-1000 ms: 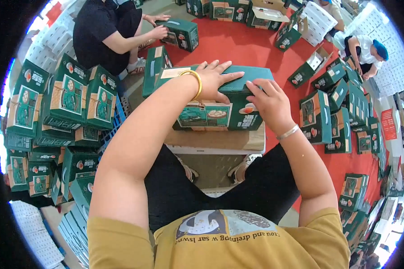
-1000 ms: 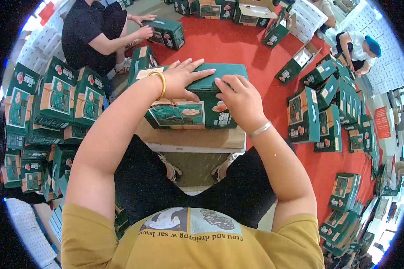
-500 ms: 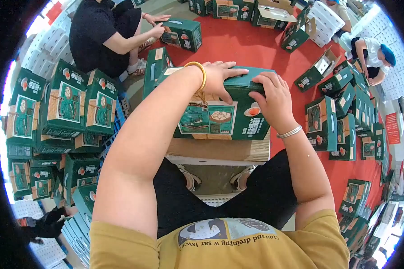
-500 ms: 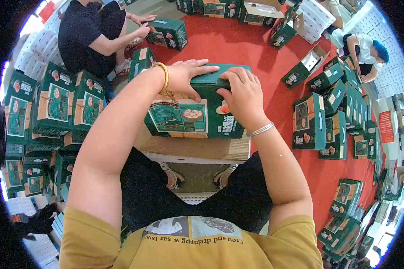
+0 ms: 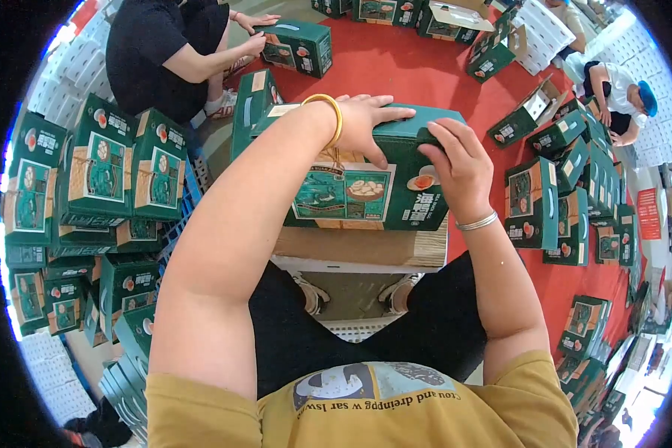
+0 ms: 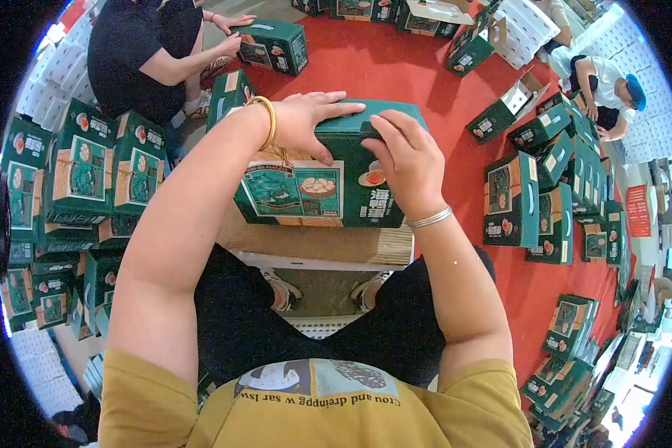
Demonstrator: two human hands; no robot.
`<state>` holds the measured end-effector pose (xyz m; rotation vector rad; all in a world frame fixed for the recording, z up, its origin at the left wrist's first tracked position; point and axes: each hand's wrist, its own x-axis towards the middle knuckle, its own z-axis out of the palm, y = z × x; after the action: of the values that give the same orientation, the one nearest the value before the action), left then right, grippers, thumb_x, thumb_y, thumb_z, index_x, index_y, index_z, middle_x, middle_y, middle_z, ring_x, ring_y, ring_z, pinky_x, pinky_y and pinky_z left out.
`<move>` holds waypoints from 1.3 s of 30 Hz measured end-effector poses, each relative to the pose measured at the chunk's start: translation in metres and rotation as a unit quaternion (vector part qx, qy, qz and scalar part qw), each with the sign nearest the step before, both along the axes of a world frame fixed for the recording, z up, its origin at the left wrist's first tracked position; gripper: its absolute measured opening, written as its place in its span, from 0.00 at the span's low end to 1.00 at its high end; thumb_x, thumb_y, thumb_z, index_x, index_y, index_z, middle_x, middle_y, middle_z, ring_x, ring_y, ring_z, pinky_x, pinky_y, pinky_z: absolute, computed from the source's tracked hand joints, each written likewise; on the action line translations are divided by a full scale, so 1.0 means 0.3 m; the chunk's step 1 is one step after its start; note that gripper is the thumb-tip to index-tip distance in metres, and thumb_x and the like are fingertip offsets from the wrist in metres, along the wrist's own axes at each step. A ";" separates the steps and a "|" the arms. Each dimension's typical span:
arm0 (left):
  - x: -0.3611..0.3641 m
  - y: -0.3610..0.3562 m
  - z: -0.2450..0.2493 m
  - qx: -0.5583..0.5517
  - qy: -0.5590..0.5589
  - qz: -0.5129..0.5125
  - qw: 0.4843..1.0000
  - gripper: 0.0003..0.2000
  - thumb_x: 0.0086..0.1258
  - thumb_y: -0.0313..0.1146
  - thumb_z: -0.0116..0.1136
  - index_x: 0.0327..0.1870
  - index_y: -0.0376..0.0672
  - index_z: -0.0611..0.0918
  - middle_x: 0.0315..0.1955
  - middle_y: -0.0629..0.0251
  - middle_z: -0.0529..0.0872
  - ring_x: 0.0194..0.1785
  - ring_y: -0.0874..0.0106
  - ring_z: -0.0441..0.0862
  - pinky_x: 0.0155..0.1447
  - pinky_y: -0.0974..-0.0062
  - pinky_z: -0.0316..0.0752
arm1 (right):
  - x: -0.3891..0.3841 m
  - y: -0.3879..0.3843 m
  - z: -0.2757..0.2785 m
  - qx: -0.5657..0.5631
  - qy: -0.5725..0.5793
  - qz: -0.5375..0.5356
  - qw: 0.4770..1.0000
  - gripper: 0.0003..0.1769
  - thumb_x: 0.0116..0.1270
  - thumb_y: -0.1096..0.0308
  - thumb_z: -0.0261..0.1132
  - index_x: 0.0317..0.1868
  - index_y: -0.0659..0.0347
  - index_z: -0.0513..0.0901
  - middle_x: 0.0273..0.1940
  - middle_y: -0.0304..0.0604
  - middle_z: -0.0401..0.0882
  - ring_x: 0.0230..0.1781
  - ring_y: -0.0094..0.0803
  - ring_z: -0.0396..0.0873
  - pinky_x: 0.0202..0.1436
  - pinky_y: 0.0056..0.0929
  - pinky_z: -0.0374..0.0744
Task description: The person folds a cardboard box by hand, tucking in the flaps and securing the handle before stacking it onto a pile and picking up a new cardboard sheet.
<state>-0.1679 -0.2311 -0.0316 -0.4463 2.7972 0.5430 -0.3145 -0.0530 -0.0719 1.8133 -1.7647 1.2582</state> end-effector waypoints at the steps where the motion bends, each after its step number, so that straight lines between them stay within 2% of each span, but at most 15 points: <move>1: -0.001 -0.001 -0.002 0.001 0.000 -0.001 1.000 0.55 0.48 0.54 0.77 0.80 0.69 0.56 0.80 0.52 0.52 0.81 0.52 0.53 0.81 0.54 0.52 | -0.004 -0.002 0.005 0.021 0.044 -0.007 0.999 0.14 0.56 0.68 0.74 0.43 0.58 0.84 0.46 0.41 0.83 0.45 0.40 0.82 0.49 0.37 0.81; 2: -0.002 -0.003 -0.004 -0.002 -0.003 -0.001 1.000 0.55 0.48 0.54 0.77 0.80 0.69 0.56 0.80 0.52 0.52 0.81 0.52 0.53 0.81 0.54 0.52 | -0.006 -0.003 0.010 0.043 0.089 -0.014 0.995 0.15 0.55 0.67 0.75 0.43 0.58 0.84 0.46 0.41 0.83 0.45 0.40 0.82 0.49 0.36 0.81; 6: 0.000 -0.003 -0.004 -0.004 -0.002 0.000 1.000 0.55 0.48 0.55 0.77 0.80 0.70 0.56 0.80 0.51 0.53 0.80 0.52 0.54 0.80 0.53 0.52 | -0.001 -0.005 0.010 0.084 0.069 -0.039 0.993 0.18 0.54 0.65 0.75 0.45 0.57 0.85 0.46 0.40 0.83 0.46 0.40 0.82 0.50 0.36 0.81; 11: 0.001 -0.001 -0.001 -0.008 -0.003 0.000 1.000 0.56 0.47 0.56 0.77 0.80 0.70 0.56 0.79 0.51 0.53 0.80 0.52 0.56 0.80 0.52 0.54 | -0.017 -0.001 -0.013 -0.009 0.106 0.036 0.994 0.17 0.49 0.70 0.77 0.42 0.59 0.86 0.44 0.39 0.83 0.44 0.38 0.83 0.49 0.35 0.82; 18: 0.006 0.017 0.003 -0.027 -0.011 0.003 1.000 0.55 0.47 0.57 0.76 0.80 0.71 0.55 0.79 0.52 0.55 0.79 0.52 0.57 0.79 0.50 0.54 | -0.016 0.007 0.008 -0.001 0.098 0.053 0.994 0.13 0.50 0.71 0.76 0.38 0.59 0.87 0.44 0.40 0.84 0.42 0.38 0.84 0.47 0.35 0.83; 21: 0.033 0.063 0.004 -0.050 -0.003 0.009 0.999 0.54 0.50 0.57 0.75 0.80 0.71 0.55 0.79 0.52 0.55 0.79 0.50 0.57 0.78 0.49 0.54 | 0.013 0.020 0.085 0.158 0.001 -0.025 0.987 0.15 0.54 0.62 0.76 0.41 0.59 0.87 0.52 0.45 0.85 0.49 0.41 0.85 0.51 0.37 0.82; 24: 0.066 0.120 0.006 -0.077 0.015 0.012 0.997 0.54 0.50 0.58 0.74 0.80 0.70 0.56 0.79 0.51 0.54 0.79 0.49 0.56 0.78 0.50 0.53 | -0.064 0.014 0.111 0.291 -0.079 0.016 0.953 0.29 0.52 0.58 0.78 0.54 0.59 0.84 0.61 0.49 0.80 0.58 0.46 0.80 0.61 0.38 0.78; 27: 0.127 0.138 0.024 -0.058 0.036 -0.025 0.997 0.52 0.54 0.65 0.68 0.80 0.60 0.58 0.79 0.46 0.52 0.80 0.45 0.51 0.79 0.47 0.49 | -0.043 0.025 0.159 0.344 -0.070 0.038 0.936 0.29 0.54 0.59 0.76 0.56 0.59 0.84 0.63 0.50 0.78 0.61 0.48 0.79 0.64 0.38 0.76; 28: 0.166 0.103 0.039 -0.027 0.053 -0.058 0.997 0.45 0.62 0.67 0.60 0.78 0.54 0.63 0.77 0.45 0.56 0.80 0.46 0.51 0.80 0.48 0.48 | -0.033 0.031 0.152 0.330 -0.062 0.038 0.941 0.28 0.55 0.60 0.76 0.56 0.59 0.84 0.63 0.50 0.78 0.61 0.48 0.78 0.64 0.39 0.76; 30: 0.263 -0.007 0.086 0.160 0.042 -0.011 0.986 0.39 0.69 0.65 0.53 0.75 0.49 0.69 0.76 0.44 0.61 0.80 0.50 0.54 0.81 0.53 0.49 | -0.012 0.051 0.144 0.316 -0.034 0.032 0.948 0.26 0.56 0.62 0.75 0.56 0.59 0.83 0.64 0.51 0.77 0.62 0.50 0.77 0.65 0.40 0.75; 32: 0.389 -0.093 0.015 0.141 0.070 0.028 0.987 0.35 0.73 0.63 0.49 0.74 0.49 0.70 0.75 0.47 0.63 0.80 0.52 0.55 0.81 0.56 0.48 | -0.001 0.068 0.152 0.311 0.014 0.036 0.950 0.26 0.56 0.63 0.75 0.56 0.58 0.83 0.64 0.53 0.77 0.62 0.52 0.77 0.64 0.41 0.75; 33: 0.448 -0.113 -0.029 0.149 0.089 0.039 0.984 0.36 0.73 0.64 0.48 0.75 0.50 0.70 0.76 0.47 0.62 0.80 0.52 0.54 0.81 0.55 0.46 | 0.057 0.080 0.176 0.287 0.000 0.013 0.958 0.22 0.56 0.67 0.73 0.53 0.58 0.84 0.59 0.52 0.80 0.58 0.50 0.79 0.61 0.42 0.78; 36: 0.539 -0.081 -0.125 0.058 0.203 0.039 0.977 0.35 0.72 0.64 0.50 0.74 0.52 0.72 0.77 0.49 0.60 0.81 0.52 0.51 0.82 0.52 0.36 | 0.215 0.050 0.134 0.123 0.140 0.072 0.980 0.19 0.54 0.74 0.71 0.48 0.54 0.86 0.49 0.44 0.80 0.49 0.41 0.81 0.51 0.39 0.81; 37: 0.547 -0.069 -0.133 0.047 0.245 0.047 0.967 0.32 0.70 0.61 0.56 0.69 0.52 0.77 0.75 0.47 0.63 0.78 0.48 0.57 0.79 0.55 0.52 | 0.279 0.028 0.089 0.081 0.147 0.117 0.979 0.19 0.54 0.73 0.71 0.49 0.55 0.85 0.49 0.42 0.80 0.48 0.39 0.81 0.50 0.38 0.81; 39: 0.527 -0.054 -0.153 0.064 0.279 0.080 0.955 0.27 0.73 0.56 0.55 0.67 0.51 0.80 0.73 0.47 0.67 0.76 0.50 0.61 0.78 0.57 0.55 | 0.383 -0.020 0.052 0.046 0.161 0.161 0.973 0.20 0.53 0.71 0.73 0.49 0.56 0.85 0.48 0.40 0.78 0.48 0.37 0.80 0.49 0.37 0.81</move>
<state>-0.0097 -0.2474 -0.0774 -0.5690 3.2405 1.0223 -0.1996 -0.0589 -0.0564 2.2779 -1.4133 0.9250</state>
